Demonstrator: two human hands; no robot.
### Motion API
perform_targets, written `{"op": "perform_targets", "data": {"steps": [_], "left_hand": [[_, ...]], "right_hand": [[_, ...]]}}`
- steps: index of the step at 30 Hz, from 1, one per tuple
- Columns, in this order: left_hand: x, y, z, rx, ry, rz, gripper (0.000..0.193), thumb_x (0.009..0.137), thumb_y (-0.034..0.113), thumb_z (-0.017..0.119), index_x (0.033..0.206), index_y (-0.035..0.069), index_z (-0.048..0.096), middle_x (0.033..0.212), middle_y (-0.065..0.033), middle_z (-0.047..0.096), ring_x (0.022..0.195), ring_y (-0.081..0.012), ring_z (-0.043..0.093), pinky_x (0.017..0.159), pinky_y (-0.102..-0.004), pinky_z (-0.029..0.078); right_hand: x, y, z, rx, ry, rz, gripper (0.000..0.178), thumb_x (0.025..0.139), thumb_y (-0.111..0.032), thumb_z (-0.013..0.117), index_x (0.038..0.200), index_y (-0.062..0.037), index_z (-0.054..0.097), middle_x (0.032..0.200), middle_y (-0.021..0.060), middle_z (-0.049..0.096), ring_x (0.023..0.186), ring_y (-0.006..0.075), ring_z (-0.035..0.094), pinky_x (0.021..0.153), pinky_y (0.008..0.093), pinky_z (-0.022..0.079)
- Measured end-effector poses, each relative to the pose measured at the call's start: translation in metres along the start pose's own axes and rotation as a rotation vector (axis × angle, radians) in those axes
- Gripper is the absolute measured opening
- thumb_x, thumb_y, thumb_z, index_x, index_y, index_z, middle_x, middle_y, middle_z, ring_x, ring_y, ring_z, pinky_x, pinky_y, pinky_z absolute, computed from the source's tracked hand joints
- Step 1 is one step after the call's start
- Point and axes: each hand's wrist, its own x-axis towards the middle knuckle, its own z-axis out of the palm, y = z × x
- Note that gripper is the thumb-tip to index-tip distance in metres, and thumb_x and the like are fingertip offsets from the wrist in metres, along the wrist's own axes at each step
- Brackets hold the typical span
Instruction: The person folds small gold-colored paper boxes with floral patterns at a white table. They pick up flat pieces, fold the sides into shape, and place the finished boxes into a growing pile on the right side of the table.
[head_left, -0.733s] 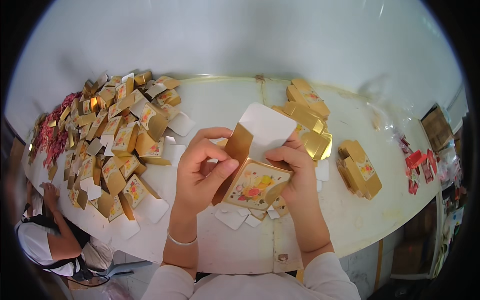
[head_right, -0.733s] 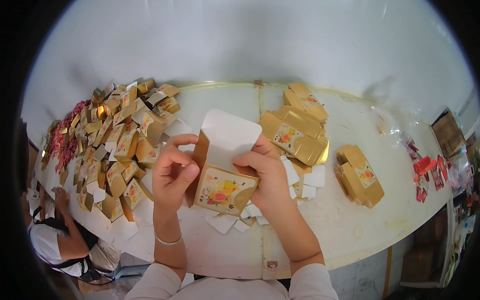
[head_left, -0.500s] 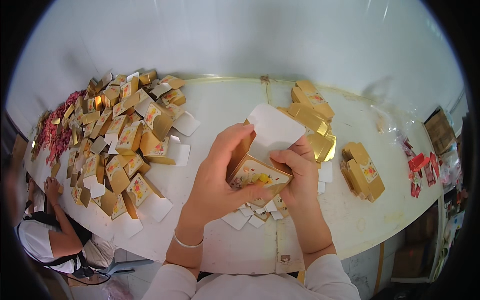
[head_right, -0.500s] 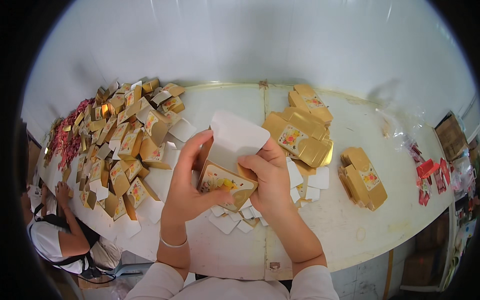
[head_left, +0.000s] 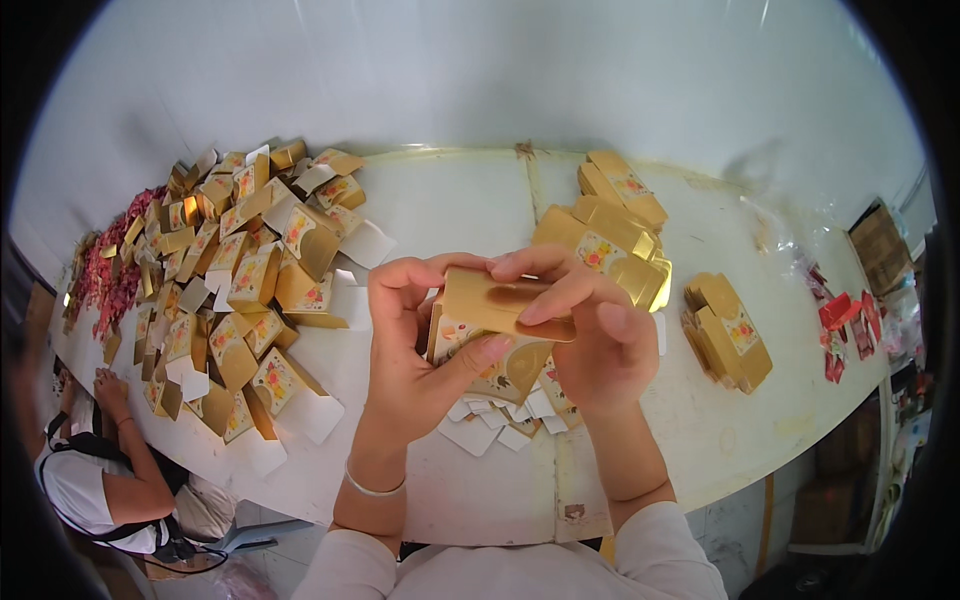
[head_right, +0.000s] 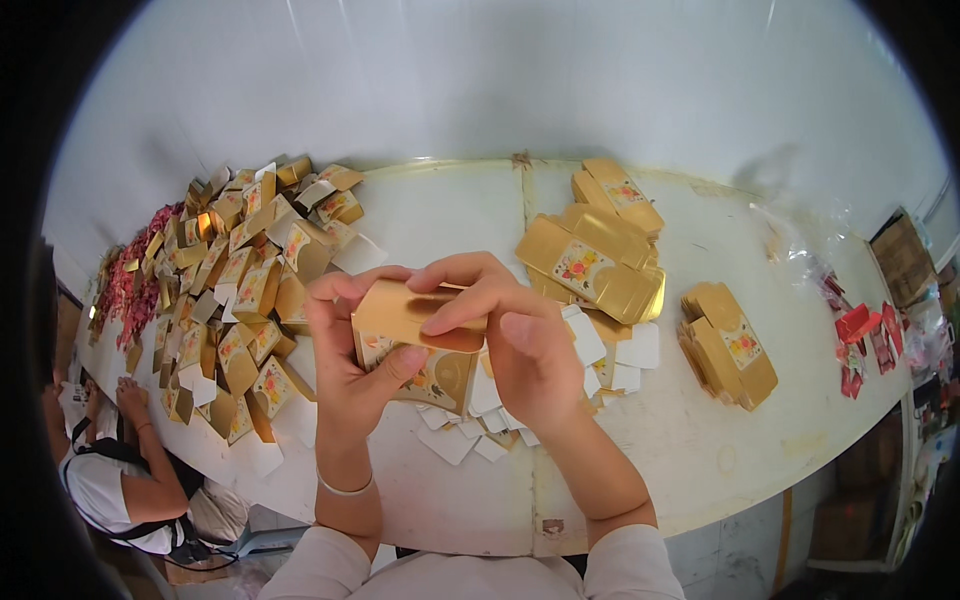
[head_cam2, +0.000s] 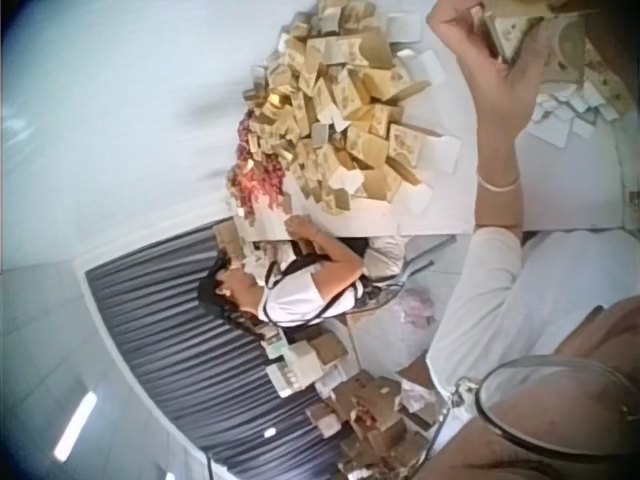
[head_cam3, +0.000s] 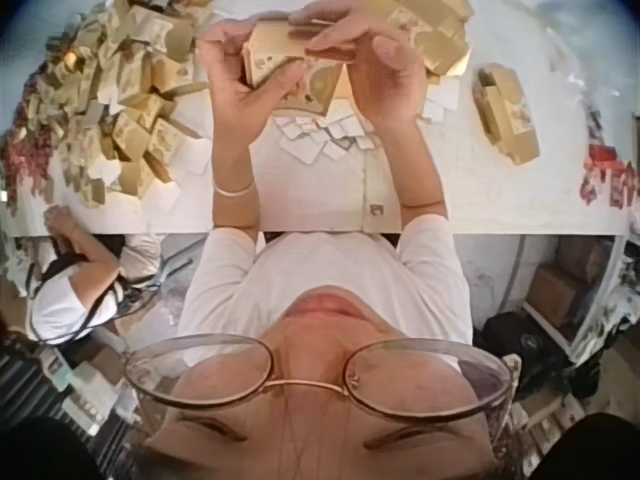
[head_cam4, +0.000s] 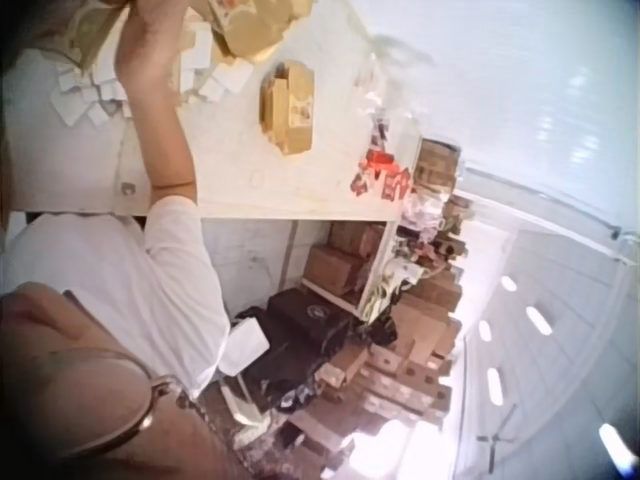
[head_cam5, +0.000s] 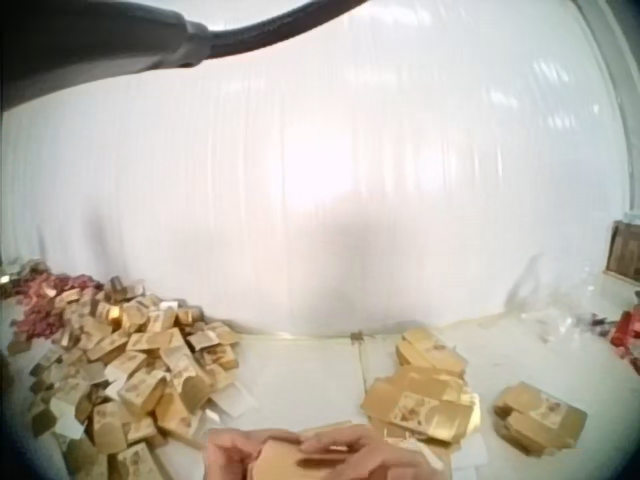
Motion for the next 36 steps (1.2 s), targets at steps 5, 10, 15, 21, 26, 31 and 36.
{"op": "perform_targets", "data": {"steps": [5,10,15,21,26,31,36], "left_hand": [[-0.003,0.0,0.002,0.162,-0.045,0.049,0.059,0.074,0.001,0.068,0.115,0.007,0.026,0.111,-0.0155,0.046,0.091,-0.0178,0.055,0.068,-0.0258,0.048],[-0.003,0.003,0.002,0.182,-0.056,-0.034,0.065,0.071,0.001,0.07,0.119,0.006,0.027,0.109,-0.0128,0.047,0.091,-0.0162,0.054,0.07,-0.0257,0.047],[-0.001,0.007,-0.001,0.272,-0.068,-0.083,0.062,0.071,0.005,0.072,0.118,0.005,0.031,0.1,-0.0103,0.049,0.083,-0.0121,0.053,0.064,-0.0232,0.046],[-0.005,0.003,-0.003,0.226,-0.083,-0.129,0.064,0.071,0.006,0.072,0.12,0.006,0.03,0.106,-0.0095,0.048,0.086,-0.0146,0.055,0.065,-0.0253,0.047],[-0.003,0.008,-0.002,0.087,-0.006,-0.199,0.075,0.067,-0.001,0.072,0.126,0.007,0.027,0.116,-0.0135,0.047,0.095,-0.018,0.055,0.073,-0.0248,0.049],[0.003,0.007,-0.007,-0.004,0.018,-0.168,0.047,0.071,-0.002,0.068,0.112,0.004,0.045,0.112,-0.0099,0.049,0.09,-0.0146,0.056,0.066,-0.022,0.05],[0.002,0.0,-0.012,0.135,-0.005,-0.097,0.033,0.068,-0.002,0.07,0.095,0.003,0.053,0.112,-0.0116,0.05,0.089,-0.014,0.055,0.066,-0.022,0.05]], "right_hand": [[-0.004,0.0,0.012,-0.355,0.097,-0.035,0.018,0.082,-0.009,0.057,0.098,0.0001,0.059,0.109,0.0143,0.05,0.097,0.0197,0.052,0.08,0.0304,0.044],[0.0,-0.012,0.011,-0.417,0.033,0.096,0.023,0.082,-0.004,0.055,0.105,-0.0016,0.06,0.109,0.0098,0.052,0.095,0.0185,0.054,0.08,0.0283,0.044],[0.005,-0.003,0.0,-0.395,0.01,0.102,0.023,0.082,-0.001,0.053,0.104,-0.0022,0.061,0.104,0.0089,0.056,0.093,0.0174,0.054,0.079,0.0276,0.044],[0.005,-0.003,-0.004,-0.445,-0.011,0.058,0.026,0.084,0.001,0.048,0.105,-0.0027,0.061,0.101,0.0086,0.056,0.091,0.0159,0.054,0.076,0.0259,0.044],[0.006,-0.001,-0.001,-0.546,-0.1,0.005,0.024,0.085,0.001,0.044,0.105,-0.0008,0.058,0.104,0.0108,0.053,0.09,0.0186,0.052,0.074,0.028,0.043],[0.001,0.01,0.01,-0.709,-0.057,-0.147,0.011,0.083,-0.004,0.05,0.093,0.0004,0.05,0.098,0.0144,0.051,0.087,0.026,0.05,0.073,0.0314,0.042],[0.003,0.004,0.008,-0.958,-0.083,-0.251,0.01,0.075,-0.003,0.058,0.079,-0.0006,0.049,0.086,0.0153,0.052,0.08,0.0301,0.051,0.068,0.0333,0.041]]}}
